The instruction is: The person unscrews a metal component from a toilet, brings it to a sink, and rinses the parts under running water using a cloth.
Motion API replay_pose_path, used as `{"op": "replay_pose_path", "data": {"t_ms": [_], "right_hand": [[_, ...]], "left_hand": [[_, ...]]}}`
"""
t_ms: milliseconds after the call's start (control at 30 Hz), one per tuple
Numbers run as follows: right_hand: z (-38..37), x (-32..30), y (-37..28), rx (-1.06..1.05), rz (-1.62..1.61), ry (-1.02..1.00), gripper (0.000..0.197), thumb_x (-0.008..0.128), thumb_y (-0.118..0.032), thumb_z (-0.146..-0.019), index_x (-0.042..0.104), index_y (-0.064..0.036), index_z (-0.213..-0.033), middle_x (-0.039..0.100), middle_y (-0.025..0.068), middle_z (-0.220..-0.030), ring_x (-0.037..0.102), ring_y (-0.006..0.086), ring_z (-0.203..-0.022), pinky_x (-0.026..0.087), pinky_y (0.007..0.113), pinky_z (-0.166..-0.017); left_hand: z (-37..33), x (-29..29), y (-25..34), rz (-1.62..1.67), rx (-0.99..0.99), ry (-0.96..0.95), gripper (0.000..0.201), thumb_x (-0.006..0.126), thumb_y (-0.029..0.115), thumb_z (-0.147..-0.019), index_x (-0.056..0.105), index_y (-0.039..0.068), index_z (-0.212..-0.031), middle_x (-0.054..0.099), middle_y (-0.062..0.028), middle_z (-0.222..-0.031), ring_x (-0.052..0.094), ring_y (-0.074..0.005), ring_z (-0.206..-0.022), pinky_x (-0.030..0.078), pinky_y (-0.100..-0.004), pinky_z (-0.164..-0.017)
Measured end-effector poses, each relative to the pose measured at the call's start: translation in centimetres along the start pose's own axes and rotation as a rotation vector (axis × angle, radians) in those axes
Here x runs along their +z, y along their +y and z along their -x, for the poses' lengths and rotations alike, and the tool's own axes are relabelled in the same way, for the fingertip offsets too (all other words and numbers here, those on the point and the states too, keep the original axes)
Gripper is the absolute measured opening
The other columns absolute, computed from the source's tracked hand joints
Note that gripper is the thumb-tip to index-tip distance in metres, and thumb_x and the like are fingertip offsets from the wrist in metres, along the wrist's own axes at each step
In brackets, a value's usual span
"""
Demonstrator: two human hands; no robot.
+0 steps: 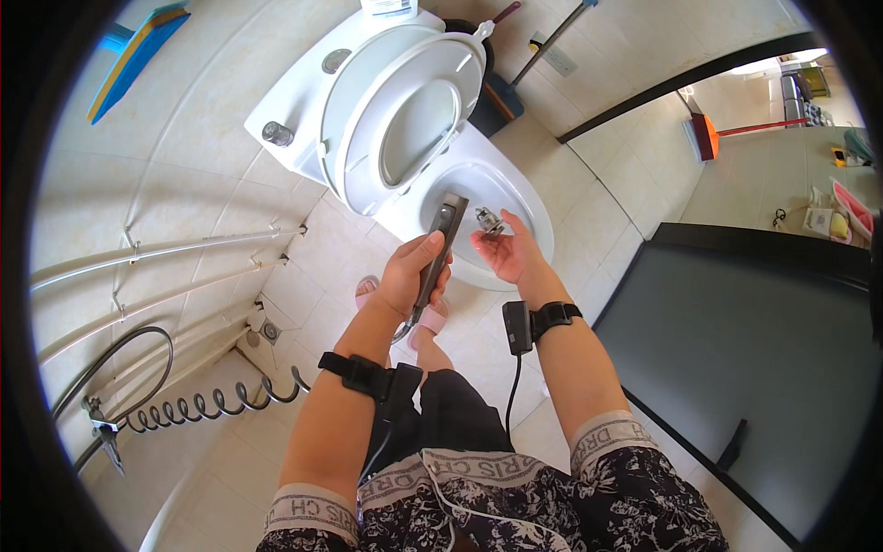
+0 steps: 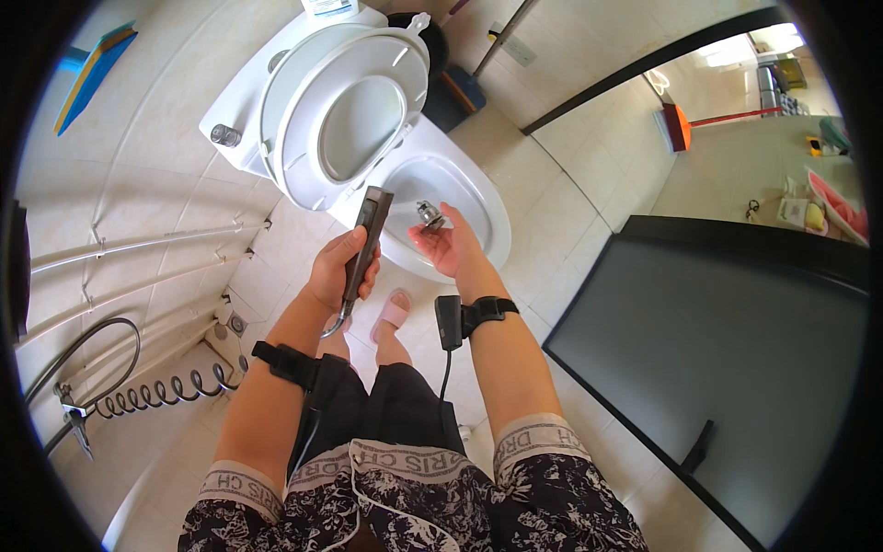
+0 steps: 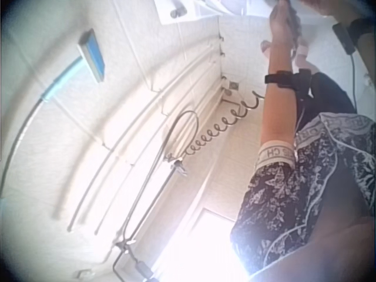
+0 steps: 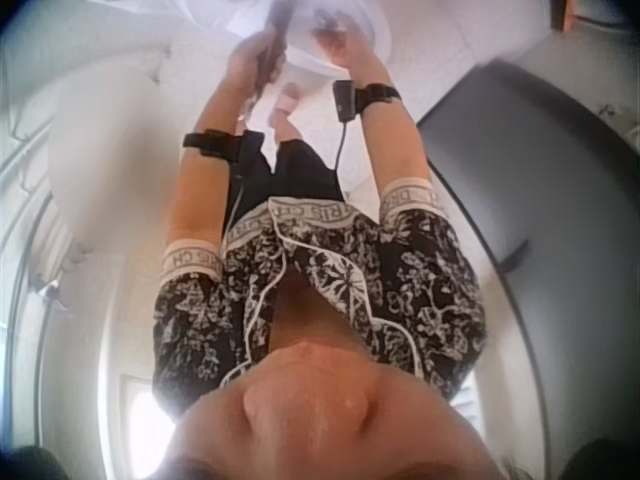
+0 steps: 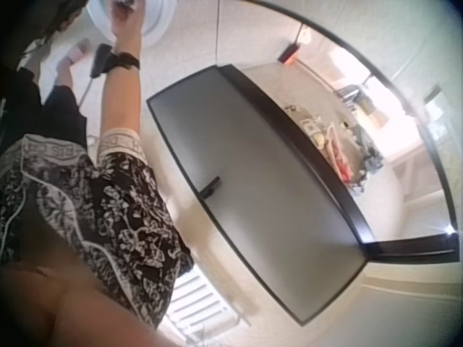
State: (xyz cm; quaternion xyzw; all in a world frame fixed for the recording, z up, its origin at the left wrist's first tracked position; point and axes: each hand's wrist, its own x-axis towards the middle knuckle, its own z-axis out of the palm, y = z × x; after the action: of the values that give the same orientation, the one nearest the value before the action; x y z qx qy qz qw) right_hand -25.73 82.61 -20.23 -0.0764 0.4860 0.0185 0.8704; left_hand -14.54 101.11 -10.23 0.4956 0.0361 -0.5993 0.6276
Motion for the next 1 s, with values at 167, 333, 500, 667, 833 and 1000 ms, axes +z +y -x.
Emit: {"op": "replay_pose_path", "data": {"t_ms": [167, 333, 500, 667, 833, 1000], "right_hand": [[-0.5, 0.2, -0.2, -0.009, 0.031, 0.044, 0.058, 0.063, -0.04, -0.081, 0.049, 0.015, -0.093, 0.061, 0.0227, -0.087, 0.065, 0.028, -0.073, 0.058, 0.029, -0.063], [-1.0, 0.0, -0.2, -0.007, 0.019, 0.087, 0.058, 0.064, -0.039, -0.081, 0.049, 0.0151, -0.094, 0.061, 0.0228, -0.087, 0.064, 0.0285, -0.074, 0.058, 0.03, -0.064], [-0.9, 0.0, -0.3, 0.009, 0.047, 0.07, 0.058, 0.064, -0.039, -0.081, 0.048, 0.0146, -0.095, 0.059, 0.0206, -0.088, 0.064, 0.0292, -0.079, 0.058, 0.031, -0.066], [-0.5, 0.5, -0.3, 0.025, 0.088, 0.073, 0.053, 0.065, -0.037, -0.081, 0.049, 0.0112, -0.096, 0.057, 0.0172, -0.088, 0.064, 0.0289, -0.082, 0.058, 0.032, -0.07], [-1.1, 0.4, -0.2, -0.227, 0.57, 0.01, 0.045, 0.07, -0.03, -0.078, 0.052, 0.0015, -0.103, 0.058, 0.0125, -0.085, 0.063, 0.0245, -0.078, 0.054, 0.031, -0.067], [-1.9, -0.3, 0.1, -0.671, 1.326, 0.16, 0.052, 0.073, -0.02, -0.07, 0.049, -0.0015, -0.112, 0.059, 0.0118, -0.086, 0.061, 0.0221, -0.075, 0.049, 0.03, -0.066]], "left_hand": [[0.1, 0.2, 0.1, -0.005, -0.016, -0.034, 0.044, 0.049, 0.047, -0.089, 0.052, 0.003, -0.084, 0.05, -0.0058, -0.055, 0.045, -0.0128, -0.039, 0.037, -0.0233, -0.037], [0.0, 0.3, 0.1, -0.023, -0.02, -0.038, 0.044, 0.048, 0.047, -0.09, 0.052, 0.003, -0.084, 0.05, -0.0059, -0.055, 0.045, -0.0128, -0.039, 0.037, -0.0232, -0.037], [0.0, -0.2, 0.4, -0.033, 0.0, -0.029, 0.045, 0.048, 0.047, -0.089, 0.051, 0.003, -0.084, 0.05, -0.0058, -0.055, 0.045, -0.0125, -0.039, 0.037, -0.0231, -0.037], [0.2, -0.7, 0.7, -0.049, -0.037, -0.03, 0.045, 0.049, 0.048, -0.089, 0.051, 0.004, -0.083, 0.05, -0.0054, -0.055, 0.045, -0.0118, -0.038, 0.036, -0.0229, -0.037], [0.5, -1.0, 0.7, -0.054, -0.01, -0.019, 0.044, 0.049, 0.047, -0.089, 0.052, 0.004, -0.083, 0.05, -0.0051, -0.055, 0.045, -0.0115, -0.039, 0.037, -0.0227, -0.037], [0.6, -0.9, 1.2, -0.055, 0.012, -0.008, 0.042, 0.049, 0.045, -0.09, 0.052, 0.004, -0.083, 0.05, -0.0047, -0.055, 0.045, -0.0112, -0.038, 0.037, -0.0225, -0.037]]}}
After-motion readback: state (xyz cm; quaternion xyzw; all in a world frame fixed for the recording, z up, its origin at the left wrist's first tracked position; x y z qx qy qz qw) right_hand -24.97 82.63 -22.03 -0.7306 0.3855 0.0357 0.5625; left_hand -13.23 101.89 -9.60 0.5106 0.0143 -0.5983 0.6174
